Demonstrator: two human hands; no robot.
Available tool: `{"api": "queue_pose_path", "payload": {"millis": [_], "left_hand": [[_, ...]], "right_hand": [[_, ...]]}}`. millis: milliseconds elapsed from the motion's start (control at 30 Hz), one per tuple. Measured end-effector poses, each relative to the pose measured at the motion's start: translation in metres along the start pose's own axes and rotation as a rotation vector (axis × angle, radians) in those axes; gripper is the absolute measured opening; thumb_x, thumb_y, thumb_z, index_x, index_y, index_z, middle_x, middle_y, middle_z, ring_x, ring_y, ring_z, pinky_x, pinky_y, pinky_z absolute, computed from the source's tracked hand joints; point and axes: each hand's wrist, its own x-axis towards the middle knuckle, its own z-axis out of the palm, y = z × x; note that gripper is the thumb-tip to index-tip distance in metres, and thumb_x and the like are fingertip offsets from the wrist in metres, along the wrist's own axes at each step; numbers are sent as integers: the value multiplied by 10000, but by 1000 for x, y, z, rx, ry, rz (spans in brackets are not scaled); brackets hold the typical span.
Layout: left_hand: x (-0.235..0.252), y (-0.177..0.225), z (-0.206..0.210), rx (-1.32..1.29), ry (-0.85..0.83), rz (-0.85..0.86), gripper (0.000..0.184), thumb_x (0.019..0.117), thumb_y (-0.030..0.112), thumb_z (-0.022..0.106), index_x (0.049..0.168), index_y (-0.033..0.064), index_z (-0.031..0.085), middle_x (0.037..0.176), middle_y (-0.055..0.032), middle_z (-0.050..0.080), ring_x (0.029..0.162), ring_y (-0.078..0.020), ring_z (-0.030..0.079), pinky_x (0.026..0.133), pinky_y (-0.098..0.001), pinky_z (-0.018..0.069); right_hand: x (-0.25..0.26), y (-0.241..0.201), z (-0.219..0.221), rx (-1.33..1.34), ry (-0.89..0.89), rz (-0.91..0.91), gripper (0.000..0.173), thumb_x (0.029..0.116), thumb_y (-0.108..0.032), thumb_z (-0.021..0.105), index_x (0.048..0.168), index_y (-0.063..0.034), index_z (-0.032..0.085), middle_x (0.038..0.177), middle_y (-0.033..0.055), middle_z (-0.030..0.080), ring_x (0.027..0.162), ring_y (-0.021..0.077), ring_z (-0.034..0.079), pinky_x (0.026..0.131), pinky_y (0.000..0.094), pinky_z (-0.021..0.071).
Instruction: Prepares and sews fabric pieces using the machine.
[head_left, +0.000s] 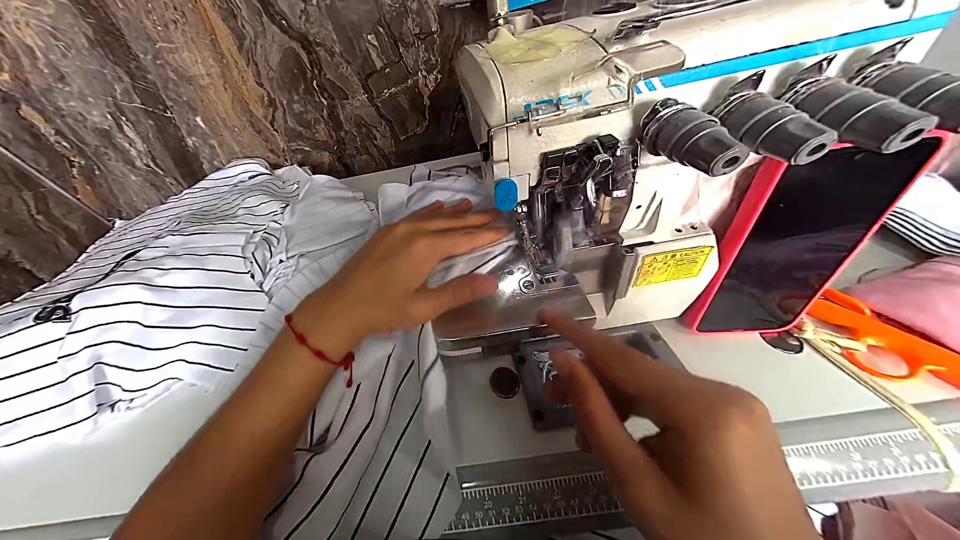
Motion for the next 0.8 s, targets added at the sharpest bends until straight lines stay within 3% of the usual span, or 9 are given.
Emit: {"api": "queue_pose_path", "payload": {"millis": [167,300,433,467,533,633,700,767,800], "left_hand": [[17,-28,0,7,11,-67,451,1007,399,539,1271,84,726,1338,-76,690,1329,-237,594,1146,-441,427],[18,-31,-4,-12,17,-207,394,995,313,584,1277,73,718,1327,-114,688,1283,-252,623,1087,-462,469],[-17,34,-5,97,93,-237,584,863,557,697,1226,102,733,1275,-65,709,1224,-218,655,1020,-443,545],[-27,50,2,146,169,-212,564,825,559,737,1158,104,751,1201,-63,734,1175,-222,677,986,-428,562],[-43,70,21,226,337,-143,297,872,360,756,1033,111,761,1056,-62,750,1081,-220,692,946,-381,557],[-60,98,30,152,527,-112,117,963,104,630,980,113,745,965,-37,739,1038,-148,690,957,-295,546],[-74,129,11,-158,514,-78,103,1024,113,587,993,98,684,982,-18,712,1003,-59,679,904,-192,556],[-93,159,-19,-481,437,-59,76,1027,100,604,998,78,671,1018,-20,721,1025,-59,686,910,-204,565],[-102,170,-36,-570,434,-90,76,1022,104,611,1014,88,686,1028,-3,732,1025,-56,691,905,-212,570]], "right_hand": [[-17,-16,-7,127,-124,56,286,1026,-97,566,1205,69,715,768,104,742,565,94,640,530,222,521],[-27,-19,-9,152,-178,69,279,1022,-90,571,1193,72,720,765,117,741,580,116,656,548,239,537],[-33,-16,-20,221,-187,48,266,1041,-94,548,1147,75,725,782,137,744,628,122,685,600,248,557],[-33,-15,-21,238,-174,38,264,1045,-93,543,1134,76,724,787,139,743,642,113,688,612,241,559],[-31,-14,-20,254,-138,-1,251,1043,-95,552,1117,70,726,811,135,740,693,92,698,656,219,577],[-16,-11,-14,216,-70,-154,232,1022,-120,591,1171,15,707,995,134,747,871,97,704,769,231,581],[1,-4,-8,121,-77,-332,335,986,-173,612,1315,-114,623,1328,66,655,1213,107,604,1001,279,511],[21,-3,3,36,-179,-543,467,918,-178,613,1383,-212,580,1524,30,508,1440,216,436,1142,447,416],[28,-5,11,23,-230,-633,480,857,-134,628,1330,-213,647,1491,37,549,1430,265,455,1137,508,412]]}}
